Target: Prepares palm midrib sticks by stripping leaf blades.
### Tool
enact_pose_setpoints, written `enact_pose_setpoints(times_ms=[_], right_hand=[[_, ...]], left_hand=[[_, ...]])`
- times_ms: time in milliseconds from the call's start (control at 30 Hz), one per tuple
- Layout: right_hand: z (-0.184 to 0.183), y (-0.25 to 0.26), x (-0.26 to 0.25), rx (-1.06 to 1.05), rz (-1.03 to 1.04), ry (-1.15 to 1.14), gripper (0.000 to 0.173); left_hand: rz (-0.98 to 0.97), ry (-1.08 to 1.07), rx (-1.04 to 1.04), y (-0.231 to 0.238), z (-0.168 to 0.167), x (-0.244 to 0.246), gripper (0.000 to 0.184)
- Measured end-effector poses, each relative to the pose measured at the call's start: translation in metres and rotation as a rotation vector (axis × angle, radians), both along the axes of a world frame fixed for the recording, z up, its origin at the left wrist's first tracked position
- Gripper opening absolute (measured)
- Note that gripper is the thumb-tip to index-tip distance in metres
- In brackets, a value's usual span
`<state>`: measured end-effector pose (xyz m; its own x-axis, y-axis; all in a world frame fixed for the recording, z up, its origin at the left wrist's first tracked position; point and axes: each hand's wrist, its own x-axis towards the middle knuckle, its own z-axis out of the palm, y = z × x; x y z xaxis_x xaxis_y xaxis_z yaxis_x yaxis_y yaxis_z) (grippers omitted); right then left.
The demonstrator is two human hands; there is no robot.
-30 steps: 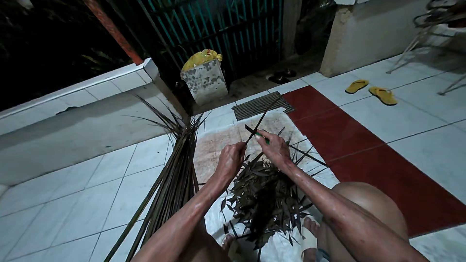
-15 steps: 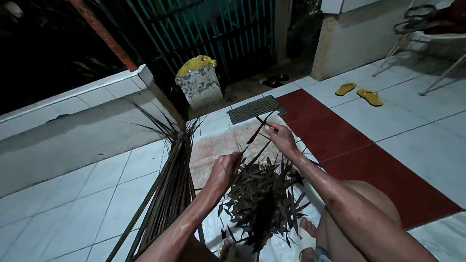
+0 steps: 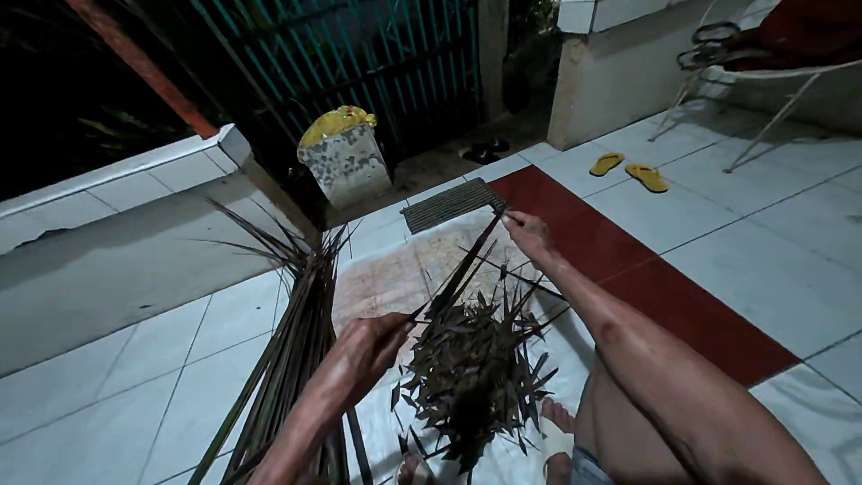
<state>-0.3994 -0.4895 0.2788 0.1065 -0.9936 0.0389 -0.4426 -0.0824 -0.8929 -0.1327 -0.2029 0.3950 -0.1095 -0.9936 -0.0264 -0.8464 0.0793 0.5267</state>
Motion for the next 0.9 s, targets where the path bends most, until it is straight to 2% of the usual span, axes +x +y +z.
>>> enact_pose_setpoints(times_ms=[300,433,633,733,800,900], right_hand=[[-0.024,-0.027,-0.031,0.049,-0.065,-0.011,0.036],[-0.028,-0.028,-0.036,0.072,-0.065,0.013,0.037],[-0.037,-0.030,-0.030,0.135,-0.090,0.099,0.036],[-0.038,-0.030,-0.020,0.154,0.002,0.152,0.037],[-0.039,-0.027,-0.005,0.173,0.133,0.177,0.036],[-0.028,-0.012,0.018,0.203,0.326,0.166,0.034]], left_hand=[[-0.076,0.297,0.031,0.058,0.053,0.054,0.028],[-0.025,0.415,0.079,0.090,0.084,0.077,0.029],[0.058,0.623,-0.134,0.133,0.094,0.147,0.024],[0.150,0.645,-0.159,0.113,0.107,0.130,0.028],[0.131,0.597,-0.207,0.079,0.092,0.122,0.031],[0.249,0.436,-0.358,0.017,0.062,0.062,0.030]])
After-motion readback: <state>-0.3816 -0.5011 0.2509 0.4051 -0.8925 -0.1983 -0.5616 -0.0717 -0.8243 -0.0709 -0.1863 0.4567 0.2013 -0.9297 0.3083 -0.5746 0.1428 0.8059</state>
